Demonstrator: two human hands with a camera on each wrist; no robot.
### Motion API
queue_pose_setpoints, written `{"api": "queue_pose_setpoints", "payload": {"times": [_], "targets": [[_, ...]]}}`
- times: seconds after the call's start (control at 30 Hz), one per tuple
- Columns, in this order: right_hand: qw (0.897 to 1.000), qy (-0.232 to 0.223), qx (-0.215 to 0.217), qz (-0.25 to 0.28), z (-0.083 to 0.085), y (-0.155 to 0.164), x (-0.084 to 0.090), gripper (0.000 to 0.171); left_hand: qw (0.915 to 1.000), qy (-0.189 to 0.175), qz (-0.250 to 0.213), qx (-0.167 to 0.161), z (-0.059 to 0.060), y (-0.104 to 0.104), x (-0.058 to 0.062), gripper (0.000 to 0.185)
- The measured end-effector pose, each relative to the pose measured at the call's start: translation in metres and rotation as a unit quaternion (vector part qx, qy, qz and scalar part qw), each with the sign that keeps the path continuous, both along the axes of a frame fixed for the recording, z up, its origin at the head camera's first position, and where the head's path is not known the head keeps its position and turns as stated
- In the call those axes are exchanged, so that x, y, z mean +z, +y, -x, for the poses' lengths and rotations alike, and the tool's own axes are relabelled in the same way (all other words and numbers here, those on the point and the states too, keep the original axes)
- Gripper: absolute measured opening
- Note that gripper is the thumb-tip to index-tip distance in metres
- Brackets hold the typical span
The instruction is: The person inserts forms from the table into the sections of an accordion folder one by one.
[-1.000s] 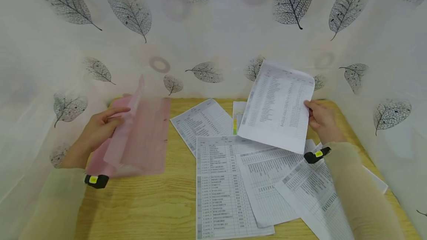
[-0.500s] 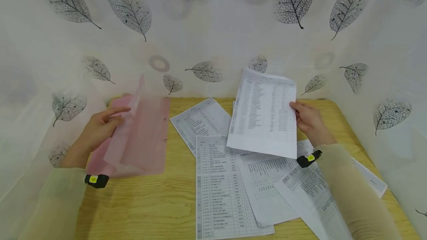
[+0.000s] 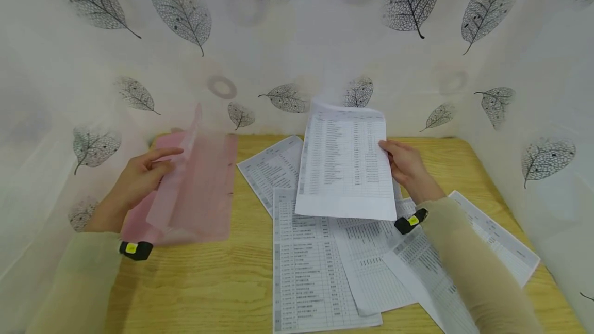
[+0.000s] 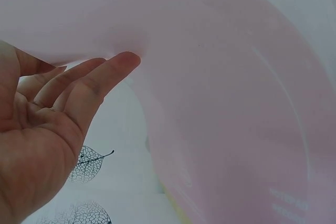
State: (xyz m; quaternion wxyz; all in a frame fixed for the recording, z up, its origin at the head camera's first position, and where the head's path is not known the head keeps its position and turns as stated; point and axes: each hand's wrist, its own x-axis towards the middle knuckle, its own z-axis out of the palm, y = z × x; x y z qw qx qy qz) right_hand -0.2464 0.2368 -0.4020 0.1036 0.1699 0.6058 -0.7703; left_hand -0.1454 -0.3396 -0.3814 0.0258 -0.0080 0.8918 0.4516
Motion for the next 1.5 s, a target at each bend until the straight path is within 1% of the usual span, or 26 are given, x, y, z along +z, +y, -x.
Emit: {"api": "queue_pose_setpoints", "payload": {"times": [0.27, 0.47, 0.6, 0.73, 0.87, 1.03, 1.3, 1.5], "targets": [[0.999, 0.008, 0.031, -0.002, -0.001, -0.026, -0.004, 0.058, 1.0000, -0.007, -0.005, -0.001, -0.001, 0.000, 0.001, 0.048], [0.999, 0.015, 0.037, 0.010, -0.001, -0.049, -0.009, 0.056, 0.9999, 0.007, -0.008, -0.003, -0.001, 0.002, 0.001, 0.046], [0.999, 0.012, 0.043, 0.001, -0.002, -0.064, -0.011, 0.053, 0.9998, 0.012, -0.018, -0.005, 0.000, 0.004, 0.001, 0.044], [0.999, 0.008, 0.046, -0.004, -0.004, -0.075, -0.012, 0.052, 0.9997, 0.009, -0.022, -0.003, 0.000, 0.004, 0.001, 0.044], [0.999, 0.006, 0.046, 0.013, -0.005, -0.086, -0.012, 0.053, 0.9998, 0.008, -0.020, -0.001, 0.001, 0.004, 0.000, 0.044], [0.999, 0.012, 0.046, 0.020, -0.007, -0.095, -0.012, 0.052, 0.9996, 0.012, -0.027, -0.002, 0.001, 0.004, -0.002, 0.042], [0.998, 0.017, 0.043, 0.035, -0.005, -0.111, -0.009, 0.051, 0.9999, 0.006, -0.013, 0.002, 0.003, 0.003, -0.004, 0.044], [0.998, 0.027, 0.036, 0.042, -0.003, -0.125, -0.010, 0.049, 0.9997, 0.011, -0.022, 0.001, 0.003, 0.003, -0.004, 0.042]]}}
